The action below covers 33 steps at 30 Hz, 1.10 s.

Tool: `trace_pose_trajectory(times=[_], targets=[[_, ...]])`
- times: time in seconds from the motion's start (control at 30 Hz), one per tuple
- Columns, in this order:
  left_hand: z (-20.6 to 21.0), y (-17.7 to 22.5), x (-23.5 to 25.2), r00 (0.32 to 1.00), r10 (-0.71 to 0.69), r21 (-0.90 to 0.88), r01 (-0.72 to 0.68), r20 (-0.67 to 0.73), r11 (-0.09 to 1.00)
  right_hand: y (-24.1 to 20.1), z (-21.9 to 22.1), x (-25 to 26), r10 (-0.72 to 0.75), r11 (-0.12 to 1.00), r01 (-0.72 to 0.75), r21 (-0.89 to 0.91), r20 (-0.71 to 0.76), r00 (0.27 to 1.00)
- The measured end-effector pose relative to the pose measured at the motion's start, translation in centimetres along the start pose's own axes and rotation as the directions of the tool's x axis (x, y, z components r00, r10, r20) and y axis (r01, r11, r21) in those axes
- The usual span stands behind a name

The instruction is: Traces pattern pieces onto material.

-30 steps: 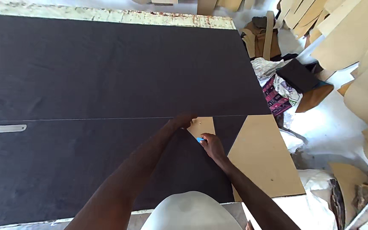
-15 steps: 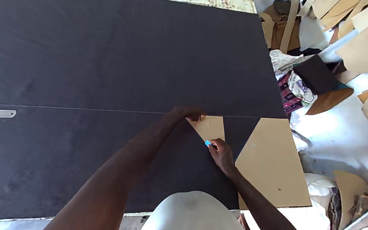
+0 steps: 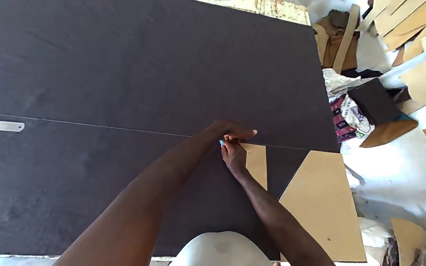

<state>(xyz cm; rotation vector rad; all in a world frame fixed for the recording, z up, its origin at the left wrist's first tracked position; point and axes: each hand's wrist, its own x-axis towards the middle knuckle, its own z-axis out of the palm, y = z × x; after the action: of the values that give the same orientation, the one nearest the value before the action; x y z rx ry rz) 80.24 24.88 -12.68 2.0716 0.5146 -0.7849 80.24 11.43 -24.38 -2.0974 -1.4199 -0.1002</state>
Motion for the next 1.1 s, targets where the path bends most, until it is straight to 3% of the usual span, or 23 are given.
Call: trace_pose_trajectory(times=[0.2, 0.27, 0.4, 0.5, 0.6, 0.87, 1.1], targets=[[-0.5, -0.6, 0.8, 1.0, -0.015, -0.112, 0.018, 0.022, 0.994, -0.9, 1.4, 1.2, -0.012, 0.998, 0.007, -0.064, -0.082, 0.997], [-0.5, 0.4, -0.9, 0.998, -0.059, -0.118, 0.058, 0.002, 0.991, -1.5, 1.5, 1.7, 0.014, 0.996, -0.022, -0.09, -0.083, 0.996], [0.1, 3.1, -6.3, 0.989, -0.1, -0.079, 0.091, -0.109, 0.993, -1.4, -0.5, 1.4, 0.176, 0.984, -0.177, 0.021, 0.034, 0.984], [0.6, 2.9, -6.7, 0.991, -0.085, -0.117, 0.073, -0.101, 0.99, 0.3, -3.3, -0.5, 0.267, 0.938, -0.285, 0.199, 0.11, 0.957], [1.3, 2.5, -6.2, 0.994, -0.098, -0.172, 0.09, -0.04, 0.981, 1.9, -5.4, -2.5, 0.273, 0.915, -0.325, 0.237, 0.229, 0.934], [4.0, 3.5, -6.7, 0.989, 0.086, 0.162, -0.066, -0.12, 0.985, 1.9, -6.9, -2.9, 0.22, 0.958, -0.268, 0.098, 0.346, 0.912], [7.1, 4.7, -7.6, 0.974, -0.005, 0.152, 0.04, -0.225, 0.988, 0.5, -10.5, -2.7, 0.225, 0.974, -0.196, -0.11, 0.521, 0.824]])
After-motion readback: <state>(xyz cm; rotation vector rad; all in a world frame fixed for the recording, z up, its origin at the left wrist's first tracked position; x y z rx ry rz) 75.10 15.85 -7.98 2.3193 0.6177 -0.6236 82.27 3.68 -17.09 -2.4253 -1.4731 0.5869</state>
